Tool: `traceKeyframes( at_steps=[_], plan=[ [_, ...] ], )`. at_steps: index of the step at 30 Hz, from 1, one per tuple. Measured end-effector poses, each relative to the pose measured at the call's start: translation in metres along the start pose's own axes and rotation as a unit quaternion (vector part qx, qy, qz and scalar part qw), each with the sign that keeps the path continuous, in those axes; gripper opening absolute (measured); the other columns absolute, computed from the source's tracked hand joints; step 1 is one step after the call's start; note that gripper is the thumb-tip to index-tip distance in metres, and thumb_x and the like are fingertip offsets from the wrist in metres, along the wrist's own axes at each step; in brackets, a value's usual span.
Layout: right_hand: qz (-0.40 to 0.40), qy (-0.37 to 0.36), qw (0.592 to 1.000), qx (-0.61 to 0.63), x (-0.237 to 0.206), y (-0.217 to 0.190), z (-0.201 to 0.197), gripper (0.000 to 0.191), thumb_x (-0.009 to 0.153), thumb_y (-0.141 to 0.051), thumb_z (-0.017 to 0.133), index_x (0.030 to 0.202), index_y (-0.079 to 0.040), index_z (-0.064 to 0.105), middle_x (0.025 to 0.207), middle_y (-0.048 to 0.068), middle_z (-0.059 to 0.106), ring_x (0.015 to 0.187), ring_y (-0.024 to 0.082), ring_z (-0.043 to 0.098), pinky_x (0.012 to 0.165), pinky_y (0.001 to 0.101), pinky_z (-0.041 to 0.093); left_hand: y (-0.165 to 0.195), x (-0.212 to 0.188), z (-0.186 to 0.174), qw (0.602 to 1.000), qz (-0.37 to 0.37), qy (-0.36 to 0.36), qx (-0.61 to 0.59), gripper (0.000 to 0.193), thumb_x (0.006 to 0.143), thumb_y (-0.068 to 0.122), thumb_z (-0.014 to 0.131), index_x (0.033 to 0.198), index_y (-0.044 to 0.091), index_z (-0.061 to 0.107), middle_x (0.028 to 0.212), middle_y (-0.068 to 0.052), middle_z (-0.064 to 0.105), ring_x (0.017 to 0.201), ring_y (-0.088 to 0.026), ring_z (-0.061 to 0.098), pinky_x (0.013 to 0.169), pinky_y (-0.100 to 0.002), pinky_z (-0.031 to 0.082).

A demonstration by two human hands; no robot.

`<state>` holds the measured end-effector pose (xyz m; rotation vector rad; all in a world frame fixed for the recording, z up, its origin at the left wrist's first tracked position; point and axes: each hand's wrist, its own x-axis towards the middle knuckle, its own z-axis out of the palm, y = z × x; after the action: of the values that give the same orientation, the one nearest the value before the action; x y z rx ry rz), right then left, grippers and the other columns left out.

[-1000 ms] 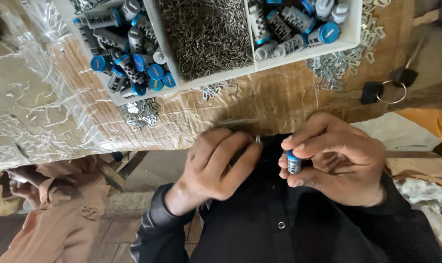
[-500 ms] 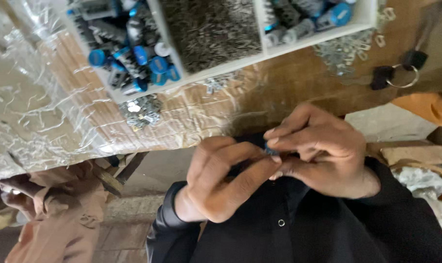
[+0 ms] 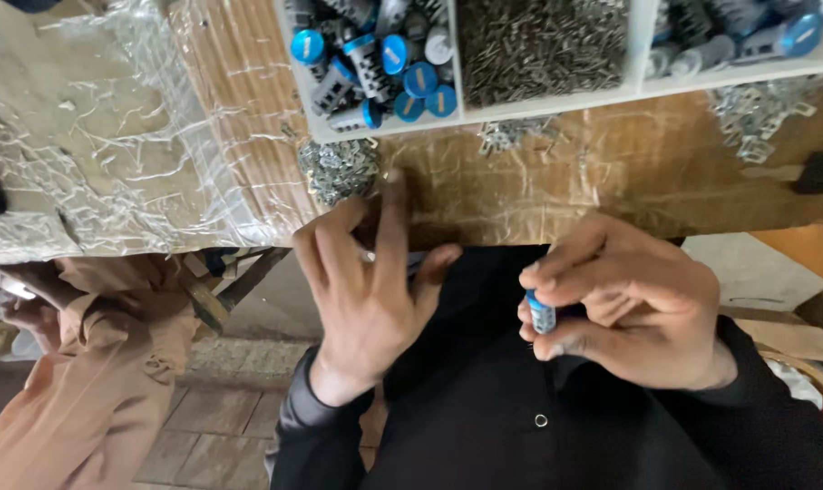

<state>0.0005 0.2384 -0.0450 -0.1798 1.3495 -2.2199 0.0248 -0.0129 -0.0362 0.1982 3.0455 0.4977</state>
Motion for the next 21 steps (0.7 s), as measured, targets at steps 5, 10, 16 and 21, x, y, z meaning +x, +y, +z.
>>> traceKeyframes(
  at_steps=[5, 10, 16, 21],
  plan=[
    [0.009, -0.006, 1.0, -0.001, -0.004, -0.008, -0.01, 0.032, 0.09, 0.009, 0.077, 0.121, 0.005, 0.068, 0.127, 0.018, 0.063, 0.099, 0.02, 0.078, 0.087, 0.0317, 0.072, -0.008, -0.003, -0.013, 0.999, 0.044, -0.022, 0.018, 0.049, 0.094, 0.03, 0.08, 0.132, 0.0, 0.07, 0.119, -0.016, 0.054, 0.111, -0.035, 0.051, 0.099, -0.05, 0.045],
    [-0.038, -0.014, 0.998, 0.053, -0.004, -0.002, -0.016, 0.034, 0.094, 0.009, 0.077, 0.126, 0.004, 0.066, 0.131, 0.018, 0.061, 0.105, 0.02, 0.075, 0.09, 0.0302, 0.072, 0.001, -0.003, -0.009, 0.978, 0.064, 0.08, -0.182, 0.021, 0.092, -0.004, 0.081, 0.105, 0.01, 0.072, 0.113, -0.006, 0.069, 0.106, -0.029, 0.068, 0.088, -0.038, 0.059],
    [-0.046, 0.034, 0.996, 0.068, -0.021, 0.0, -0.022, 0.033, 0.099, 0.009, 0.073, 0.13, 0.006, 0.062, 0.134, 0.02, 0.06, 0.107, 0.021, 0.074, 0.092, 0.0305, 0.071, 0.035, 0.009, 0.008, 0.979, -0.011, 0.12, -0.163, 0.028, 0.09, -0.014, 0.074, 0.111, 0.004, 0.075, 0.108, -0.011, 0.065, 0.086, -0.025, 0.067, 0.071, -0.031, 0.054],
    [-0.027, 0.082, 0.996, 0.002, -0.031, -0.008, -0.034, 0.029, 0.1, 0.003, 0.072, 0.127, 0.008, 0.062, 0.131, 0.023, 0.06, 0.104, 0.021, 0.076, 0.084, 0.0279, 0.072, 0.064, 0.038, -0.004, 0.906, 0.108, -0.013, -0.408, 0.029, 0.082, -0.01, 0.08, 0.101, 0.01, 0.07, 0.1, -0.006, 0.067, 0.09, -0.023, 0.067, 0.075, -0.032, 0.056]
  ],
)
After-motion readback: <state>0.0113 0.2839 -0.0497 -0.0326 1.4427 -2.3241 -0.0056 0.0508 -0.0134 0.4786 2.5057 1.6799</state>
